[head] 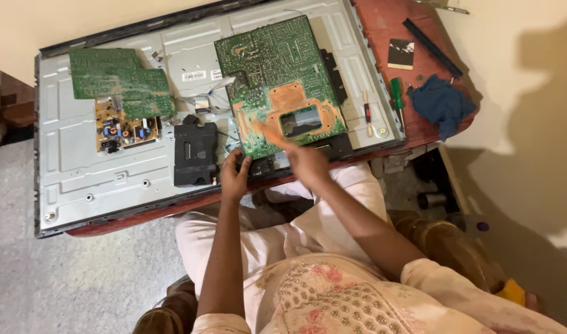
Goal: The person uses a small orange brush to clean dust and debris from the surface of a disassembled television circuit board. They systematically brush across the green and orange sides of the board, flipping it over to clean both sides.
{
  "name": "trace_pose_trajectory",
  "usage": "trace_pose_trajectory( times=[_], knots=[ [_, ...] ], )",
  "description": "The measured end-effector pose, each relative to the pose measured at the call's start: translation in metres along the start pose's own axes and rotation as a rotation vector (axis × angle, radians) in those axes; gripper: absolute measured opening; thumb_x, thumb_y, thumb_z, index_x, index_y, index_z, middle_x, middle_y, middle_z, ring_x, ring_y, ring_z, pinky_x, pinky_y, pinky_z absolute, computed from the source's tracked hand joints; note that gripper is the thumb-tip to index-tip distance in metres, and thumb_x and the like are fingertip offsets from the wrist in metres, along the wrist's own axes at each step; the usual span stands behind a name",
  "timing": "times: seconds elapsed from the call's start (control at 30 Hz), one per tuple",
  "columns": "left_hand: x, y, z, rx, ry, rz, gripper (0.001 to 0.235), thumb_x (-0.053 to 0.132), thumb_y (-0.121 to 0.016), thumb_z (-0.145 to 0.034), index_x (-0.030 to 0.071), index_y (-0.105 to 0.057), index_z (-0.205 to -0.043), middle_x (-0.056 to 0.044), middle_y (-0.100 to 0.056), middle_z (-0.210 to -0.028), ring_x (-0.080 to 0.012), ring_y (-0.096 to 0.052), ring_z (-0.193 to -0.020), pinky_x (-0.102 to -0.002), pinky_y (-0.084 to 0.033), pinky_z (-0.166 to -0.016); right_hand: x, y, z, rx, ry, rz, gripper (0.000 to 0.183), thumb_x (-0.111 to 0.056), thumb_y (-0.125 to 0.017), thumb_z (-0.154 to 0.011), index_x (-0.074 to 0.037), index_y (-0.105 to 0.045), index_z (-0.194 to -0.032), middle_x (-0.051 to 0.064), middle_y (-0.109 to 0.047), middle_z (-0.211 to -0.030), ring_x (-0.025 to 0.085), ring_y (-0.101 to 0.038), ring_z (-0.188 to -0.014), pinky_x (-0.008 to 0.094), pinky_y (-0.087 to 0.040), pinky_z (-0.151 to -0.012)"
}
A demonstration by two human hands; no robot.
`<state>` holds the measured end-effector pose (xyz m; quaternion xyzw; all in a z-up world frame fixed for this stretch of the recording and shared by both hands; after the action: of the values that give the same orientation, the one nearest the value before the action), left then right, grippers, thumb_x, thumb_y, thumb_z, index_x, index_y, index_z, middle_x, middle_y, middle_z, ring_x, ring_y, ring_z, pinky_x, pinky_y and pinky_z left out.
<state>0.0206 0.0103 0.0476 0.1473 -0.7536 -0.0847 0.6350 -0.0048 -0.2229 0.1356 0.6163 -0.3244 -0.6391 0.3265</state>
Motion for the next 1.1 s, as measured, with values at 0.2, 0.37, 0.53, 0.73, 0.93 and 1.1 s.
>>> trace_pose_trajectory(
  times=[0.2,0.37,0.53,0.73,0.93,1.1],
  knots=[
    [0.005,-0.002,-0.002,-0.026,-0.026,0.016,0.029,0.019,-0.072,-0.098,0.0,-0.068,-0.118,-0.016,-0.073,-0.11,-0.0251,-0.068,-0.102,-0.035,-0.052,-0.094,-0.004,-0.013,0.007,0.029,0.084,0.026,0.028,-0.032,-0.057,-0.103,-0.037,-0.068,-0.128,0.017,-0.071,-0.079,0.038,-0.069,-0.071,0.053,-0.053,-0.065],
    [0.002,0.0,0.0,0.025,-0.051,-0.013,0.033,0.019,-0.074,-0.096,-0.002,-0.065,-0.12,-0.018,-0.071,-0.116,-0.0261,-0.067,-0.107,-0.036,-0.05,-0.095,0.068,0.043,-0.021,0.18,-0.226,0.097,0.029,-0.028,-0.057,-0.103,-0.033,-0.07,-0.129,0.019,-0.074,-0.091,0.04,-0.07,-0.081,0.052,-0.054,-0.071],
    [0.002,-0.001,-0.001,0.031,-0.048,-0.02,0.032,0.019,-0.074,-0.095,-0.001,-0.066,-0.12,-0.017,-0.072,-0.115,-0.0275,-0.067,-0.107,-0.037,-0.05,-0.096,0.089,0.078,-0.005,0.329,-0.175,0.022,0.038,-0.032,-0.057,-0.104,-0.038,-0.063,-0.141,0.023,-0.07,-0.09,0.045,-0.067,-0.082,0.052,-0.052,-0.074],
    [0.001,-0.001,-0.001,0.042,-0.087,-0.021,0.033,0.019,-0.075,-0.097,-0.002,-0.065,-0.12,-0.019,-0.071,-0.119,-0.0288,-0.067,-0.11,-0.038,-0.05,-0.098,0.071,0.089,0.032,0.335,-0.135,-0.067,0.037,-0.028,-0.059,-0.103,-0.033,-0.064,-0.139,0.019,-0.072,-0.091,0.041,-0.069,-0.082,0.048,-0.054,-0.071],
    [-0.001,-0.001,0.001,0.054,-0.066,-0.117,0.035,0.02,-0.076,-0.095,-0.002,-0.065,-0.12,-0.02,-0.07,-0.118,-0.0335,-0.067,-0.109,-0.04,-0.05,-0.096,0.074,0.101,0.053,0.344,-0.034,-0.095,0.032,-0.027,-0.061,-0.102,-0.029,-0.068,-0.133,0.017,-0.073,-0.098,0.037,-0.071,-0.083,0.044,-0.055,-0.07],
    [-0.006,-0.003,0.001,0.068,-0.095,-0.103,0.033,0.02,-0.076,-0.096,-0.001,-0.066,-0.12,-0.021,-0.07,-0.122,-0.0345,-0.067,-0.11,-0.04,-0.051,-0.097,0.068,0.093,0.018,0.311,-0.144,-0.008,0.034,-0.027,-0.06,-0.101,-0.031,-0.069,-0.134,0.019,-0.07,-0.087,0.04,-0.068,-0.079,0.049,-0.053,-0.071]
  ],
)
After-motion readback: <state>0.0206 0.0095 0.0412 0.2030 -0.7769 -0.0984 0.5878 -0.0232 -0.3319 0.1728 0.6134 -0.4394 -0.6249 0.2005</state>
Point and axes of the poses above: each hand's wrist, its own z-axis away from the middle knuckle, its own y-axis out of the back of the hand, x = y × z, the point moved 1 cm from there along -z, towards the middle knuckle
